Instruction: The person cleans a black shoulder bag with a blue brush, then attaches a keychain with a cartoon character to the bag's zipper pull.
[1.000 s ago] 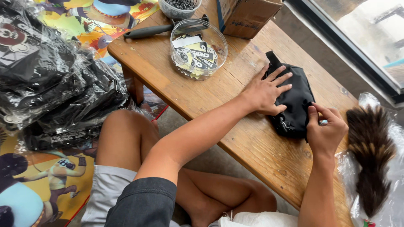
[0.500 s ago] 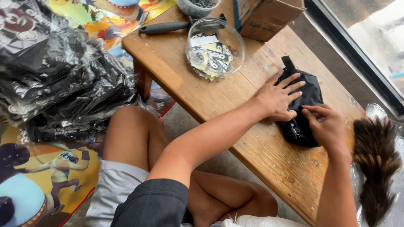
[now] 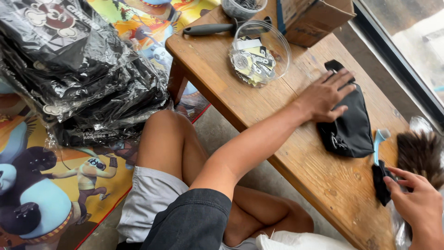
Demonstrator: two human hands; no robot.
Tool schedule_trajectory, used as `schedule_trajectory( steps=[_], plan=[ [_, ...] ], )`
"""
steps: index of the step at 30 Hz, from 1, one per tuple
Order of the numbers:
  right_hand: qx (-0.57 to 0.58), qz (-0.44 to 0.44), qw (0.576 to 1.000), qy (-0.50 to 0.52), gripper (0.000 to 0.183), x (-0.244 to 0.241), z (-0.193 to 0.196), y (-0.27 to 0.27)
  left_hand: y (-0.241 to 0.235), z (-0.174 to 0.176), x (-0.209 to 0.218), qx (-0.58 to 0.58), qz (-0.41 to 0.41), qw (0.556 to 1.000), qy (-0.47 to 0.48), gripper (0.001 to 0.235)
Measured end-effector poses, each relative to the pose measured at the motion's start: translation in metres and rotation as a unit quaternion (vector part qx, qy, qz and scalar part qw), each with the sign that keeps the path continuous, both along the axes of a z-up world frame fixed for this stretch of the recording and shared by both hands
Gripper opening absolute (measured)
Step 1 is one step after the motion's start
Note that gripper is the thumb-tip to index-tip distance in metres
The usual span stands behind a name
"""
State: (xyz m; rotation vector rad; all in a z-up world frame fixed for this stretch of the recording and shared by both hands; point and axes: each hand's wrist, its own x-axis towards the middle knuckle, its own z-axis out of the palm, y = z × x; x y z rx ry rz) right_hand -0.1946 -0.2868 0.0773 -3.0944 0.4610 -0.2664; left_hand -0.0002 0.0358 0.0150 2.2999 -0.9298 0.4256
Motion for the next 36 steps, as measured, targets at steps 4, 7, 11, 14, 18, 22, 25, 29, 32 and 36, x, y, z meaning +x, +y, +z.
schedule_trajectory(
  steps=[4,7,11,14,18,22,25,29,32,36],
  plan=[
    [0.035,0.063,0.997,-0.026,0.033,-0.017,0.011,0.010,0.003,0.000,0.000,-0.034,0.032,0.999,-0.018,0.061],
    [0.060,0.110,0.991,-0.043,0.037,-0.024,0.024,0.030,0.003,-0.002,-0.001,-0.102,0.069,0.992,-0.004,0.056],
    [0.009,0.111,0.994,-0.009,0.039,-0.025,0.050,0.093,0.003,-0.006,0.001,-0.078,0.105,0.991,0.005,0.052],
    [-0.023,0.065,0.993,0.093,0.055,-0.019,0.064,0.164,0.003,-0.005,-0.001,-0.065,0.115,0.991,0.007,0.052],
    [0.005,0.049,0.981,0.187,0.077,-0.006,0.050,0.214,0.006,-0.004,-0.001,-0.057,0.139,0.989,0.001,0.052],
    [0.034,0.088,0.988,0.121,0.059,0.011,0.016,0.191,0.003,-0.006,0.000,-0.053,0.136,0.989,0.003,0.046],
    [0.026,0.080,0.995,0.061,0.037,0.025,-0.003,0.164,0.004,-0.008,0.000,-0.044,0.171,0.983,-0.043,0.030],
    [-0.049,0.134,0.987,-0.066,0.035,0.035,-0.021,0.134,0.008,-0.008,0.000,-0.102,0.182,0.975,-0.075,0.030],
    [-0.059,0.140,0.985,-0.078,0.045,0.034,-0.023,0.142,0.006,-0.009,0.003,-0.098,0.170,0.977,-0.085,0.025],
    [-0.088,0.160,0.978,-0.105,0.056,0.025,-0.025,0.163,0.001,-0.013,0.002,-0.063,0.117,0.988,-0.083,0.020]
  ],
)
